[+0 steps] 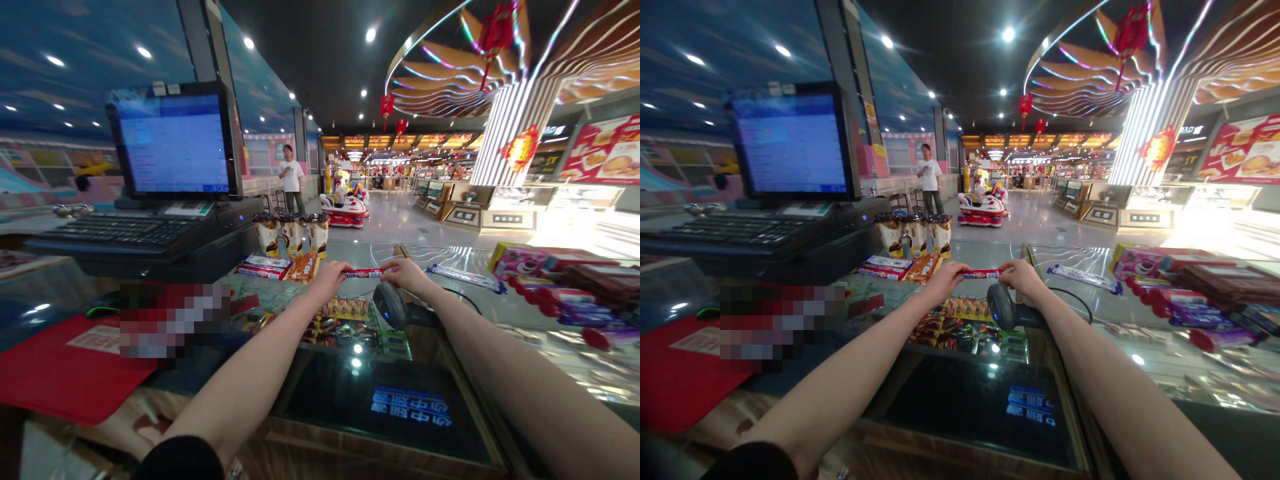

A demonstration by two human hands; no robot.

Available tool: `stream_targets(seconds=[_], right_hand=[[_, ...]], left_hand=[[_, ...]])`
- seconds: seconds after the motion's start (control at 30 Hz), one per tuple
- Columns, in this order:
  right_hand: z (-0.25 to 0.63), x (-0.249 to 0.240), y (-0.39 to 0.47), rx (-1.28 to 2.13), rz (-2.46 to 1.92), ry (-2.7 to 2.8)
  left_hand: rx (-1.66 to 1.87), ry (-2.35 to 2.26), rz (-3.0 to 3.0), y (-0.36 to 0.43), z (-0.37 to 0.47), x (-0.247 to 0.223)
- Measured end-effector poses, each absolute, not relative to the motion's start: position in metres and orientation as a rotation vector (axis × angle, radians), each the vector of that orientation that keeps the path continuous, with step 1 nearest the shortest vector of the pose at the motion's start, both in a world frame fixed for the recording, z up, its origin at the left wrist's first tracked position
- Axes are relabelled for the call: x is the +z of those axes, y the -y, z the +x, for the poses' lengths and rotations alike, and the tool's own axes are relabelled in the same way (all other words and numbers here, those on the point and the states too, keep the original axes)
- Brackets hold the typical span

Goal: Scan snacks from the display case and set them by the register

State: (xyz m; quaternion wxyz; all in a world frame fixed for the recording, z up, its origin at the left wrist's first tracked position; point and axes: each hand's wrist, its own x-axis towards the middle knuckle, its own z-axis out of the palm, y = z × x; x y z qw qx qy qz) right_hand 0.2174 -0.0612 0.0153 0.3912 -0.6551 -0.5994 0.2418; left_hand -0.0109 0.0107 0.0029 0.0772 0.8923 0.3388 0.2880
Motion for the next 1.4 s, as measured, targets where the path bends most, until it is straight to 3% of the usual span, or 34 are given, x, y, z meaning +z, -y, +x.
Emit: stream_targets(seconds=[0.8, 1.4], right_hand=[[0.213, 0.045, 0.058, 0.481, -1.664, 1.497], [0.091, 0.075, 0.034, 0.334, -1.608, 1.778]], left_hand=[[1.087, -1.072, 2.490, -0.017, -0.026, 0.035], [1.040, -1.292, 2.563, -0.020, -0.148, 0.073]])
